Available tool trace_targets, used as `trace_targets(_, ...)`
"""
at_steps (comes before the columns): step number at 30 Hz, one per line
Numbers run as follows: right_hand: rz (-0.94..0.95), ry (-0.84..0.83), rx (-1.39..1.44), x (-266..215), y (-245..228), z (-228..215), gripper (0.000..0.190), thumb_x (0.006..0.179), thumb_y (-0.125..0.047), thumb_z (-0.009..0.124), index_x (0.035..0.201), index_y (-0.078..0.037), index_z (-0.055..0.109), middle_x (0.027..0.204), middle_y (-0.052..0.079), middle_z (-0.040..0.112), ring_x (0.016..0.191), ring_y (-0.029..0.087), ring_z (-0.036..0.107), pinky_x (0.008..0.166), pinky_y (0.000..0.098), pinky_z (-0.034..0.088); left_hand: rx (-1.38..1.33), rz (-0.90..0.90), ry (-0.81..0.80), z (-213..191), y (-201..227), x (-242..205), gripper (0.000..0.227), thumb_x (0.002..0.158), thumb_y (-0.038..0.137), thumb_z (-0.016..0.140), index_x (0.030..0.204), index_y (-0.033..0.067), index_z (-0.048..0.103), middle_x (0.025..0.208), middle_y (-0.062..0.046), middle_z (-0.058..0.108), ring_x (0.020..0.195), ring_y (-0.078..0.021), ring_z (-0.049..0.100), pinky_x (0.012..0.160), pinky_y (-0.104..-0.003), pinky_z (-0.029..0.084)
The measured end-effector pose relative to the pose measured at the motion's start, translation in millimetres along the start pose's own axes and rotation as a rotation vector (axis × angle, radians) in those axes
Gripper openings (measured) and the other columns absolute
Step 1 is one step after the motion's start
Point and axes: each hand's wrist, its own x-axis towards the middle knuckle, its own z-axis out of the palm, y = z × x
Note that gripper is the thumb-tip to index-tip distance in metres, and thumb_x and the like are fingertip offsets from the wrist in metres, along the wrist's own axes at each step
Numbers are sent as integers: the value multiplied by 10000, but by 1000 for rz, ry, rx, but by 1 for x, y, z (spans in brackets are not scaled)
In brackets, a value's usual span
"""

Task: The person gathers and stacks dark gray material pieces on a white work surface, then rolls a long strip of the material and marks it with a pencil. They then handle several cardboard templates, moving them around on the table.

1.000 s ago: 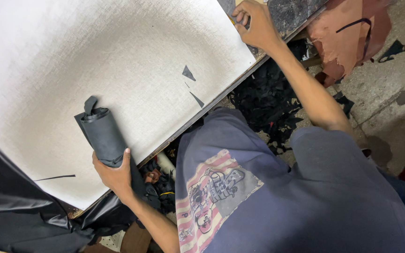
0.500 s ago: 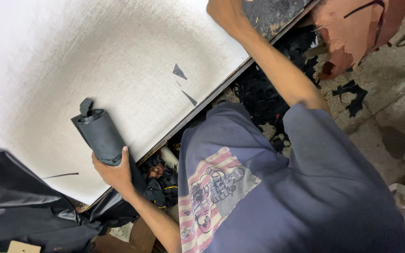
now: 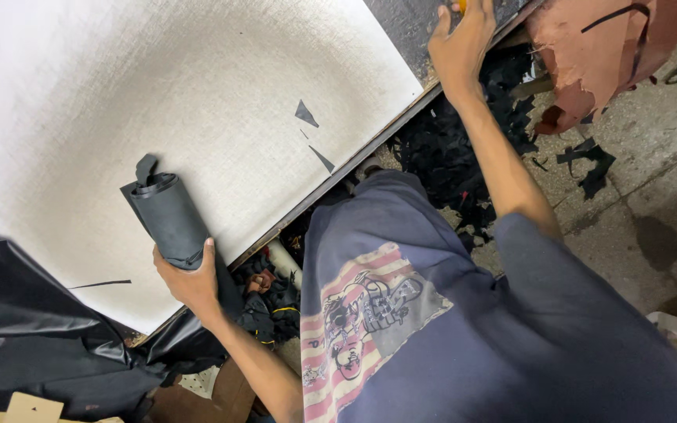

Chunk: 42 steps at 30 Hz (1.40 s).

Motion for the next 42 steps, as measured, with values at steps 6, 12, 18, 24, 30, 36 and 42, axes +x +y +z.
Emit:
trace_targets(6, -15, -120, 1, -20, -12, -29, 131, 882, 114, 694, 991, 73, 634, 963, 185, 584, 827, 321, 628, 730, 417, 483, 6, 82, -107, -15, -5, 2, 1235, 707, 361, 988, 1619, 11, 233, 1594, -322, 375, 1449, -473, 412, 1181, -478, 357)
trace_targets(12, -208, -269, 169, -14, -10, 1, 172, 909, 134, 709, 1058, 53, 735, 998, 173, 681, 843, 310, 658, 720, 394, 476, 4, 25, -135, -22, -4, 1, 1300, 694, 366, 968, 1649, 46, 146, 1570, -324, 389, 1372, -480, 484, 1143, -489, 417)
trace_targets(18, -219, -336, 333, 8, -28, 10, 86, 1069, -40, 694, 1062, 27, 748, 940, 143, 682, 846, 265, 648, 771, 390, 495, -49, 147, -46, -23, -16, 7, 1074, 734, 368, 963, 1563, 67, 351, 1510, -253, 493, 1354, -455, 529, 1106, -502, 461)
trace_targets(24, 28, -571, 763, -30, -117, 30, 385, 1185, -280, 470, 920, -23, 579, 1033, 94, 687, 884, 185, 561, 808, 356, 456, -215, 170, -116, -23, -41, 19, 997, 705, 305, 943, 1524, 77, 422, 1443, -217, 555, 1313, -398, 573, 1079, -488, 488)
trace_targets(30, -189, -1283, 489, -100, -269, 70, 302, 1095, -279, 579, 984, -6, 642, 987, 103, 612, 920, 199, 603, 820, 364, 488, -218, 310, -82, -27, -74, 31, 998, 685, 306, 988, 1487, 46, 455, 1409, -269, 519, 1287, -446, 504, 1064, -492, 443)
trace_targets(36, -35, -1418, 623, -134, -358, 87, 216, 1027, -211, 703, 969, -12, 642, 891, 43, 652, 844, 148, 636, 748, 264, 521, -514, 251, -173, -30, -128, 47, 934, 805, 381, 954, 1517, 44, 450, 1440, -217, 570, 1349, -383, 567, 1154, -471, 452)
trace_targets(42, -83, -1460, 941, -154, -380, 92, 188, 1128, -181, 618, 1173, -11, 550, 1170, 66, 566, 1173, 250, 701, 980, 356, 592, -295, 216, -108, -34, -118, 0, 1173, 664, 471, 970, 1562, 66, 334, 1376, -202, 562, 1264, -396, 535, 1079, -502, 407)
